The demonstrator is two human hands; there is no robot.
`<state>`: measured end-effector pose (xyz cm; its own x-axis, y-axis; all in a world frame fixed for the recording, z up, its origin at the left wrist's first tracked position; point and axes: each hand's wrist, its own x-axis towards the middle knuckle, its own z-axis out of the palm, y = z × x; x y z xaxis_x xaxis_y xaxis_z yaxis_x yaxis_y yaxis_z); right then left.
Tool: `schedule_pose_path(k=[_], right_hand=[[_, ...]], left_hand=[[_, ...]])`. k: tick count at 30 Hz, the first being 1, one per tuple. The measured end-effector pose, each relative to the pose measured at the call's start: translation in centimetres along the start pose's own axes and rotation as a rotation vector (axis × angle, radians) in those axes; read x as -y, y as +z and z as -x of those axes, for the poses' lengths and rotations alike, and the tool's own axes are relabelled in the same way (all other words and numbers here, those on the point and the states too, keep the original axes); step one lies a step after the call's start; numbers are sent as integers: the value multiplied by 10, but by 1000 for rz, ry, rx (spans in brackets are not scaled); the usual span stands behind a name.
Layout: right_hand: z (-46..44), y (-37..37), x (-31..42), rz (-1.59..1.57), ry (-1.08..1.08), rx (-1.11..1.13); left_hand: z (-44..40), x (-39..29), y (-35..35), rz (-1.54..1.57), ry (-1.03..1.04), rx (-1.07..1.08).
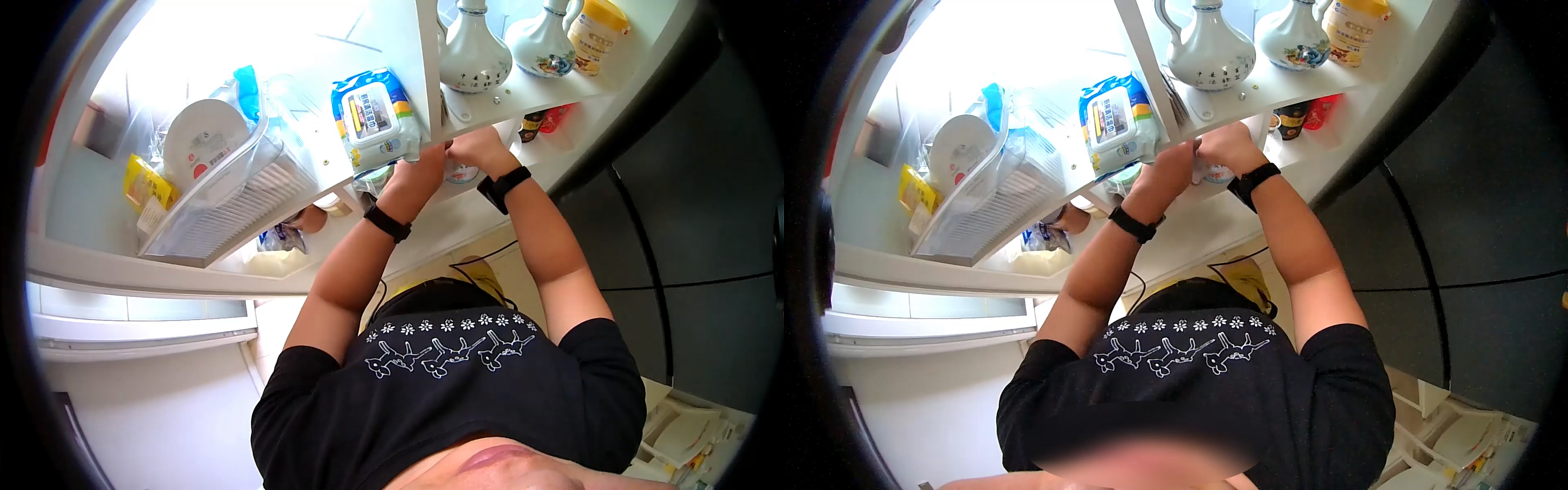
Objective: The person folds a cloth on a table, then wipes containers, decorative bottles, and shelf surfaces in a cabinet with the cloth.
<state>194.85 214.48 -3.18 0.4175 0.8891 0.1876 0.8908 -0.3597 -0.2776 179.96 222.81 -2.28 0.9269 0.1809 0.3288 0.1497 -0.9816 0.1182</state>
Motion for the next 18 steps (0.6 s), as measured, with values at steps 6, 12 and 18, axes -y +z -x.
schedule_pose_path(k=[6,12,18], right_hand=[[-6,3,1,-131,26,-27],[-11,29,-1,-167,96,-205],[-7,7,-13,-208,-150,-56]], left_hand=[[2,-4,7,-110,-1,-1],[1,1,27,8,-20,-40],[3,-25,10,-218,-93,-53]])
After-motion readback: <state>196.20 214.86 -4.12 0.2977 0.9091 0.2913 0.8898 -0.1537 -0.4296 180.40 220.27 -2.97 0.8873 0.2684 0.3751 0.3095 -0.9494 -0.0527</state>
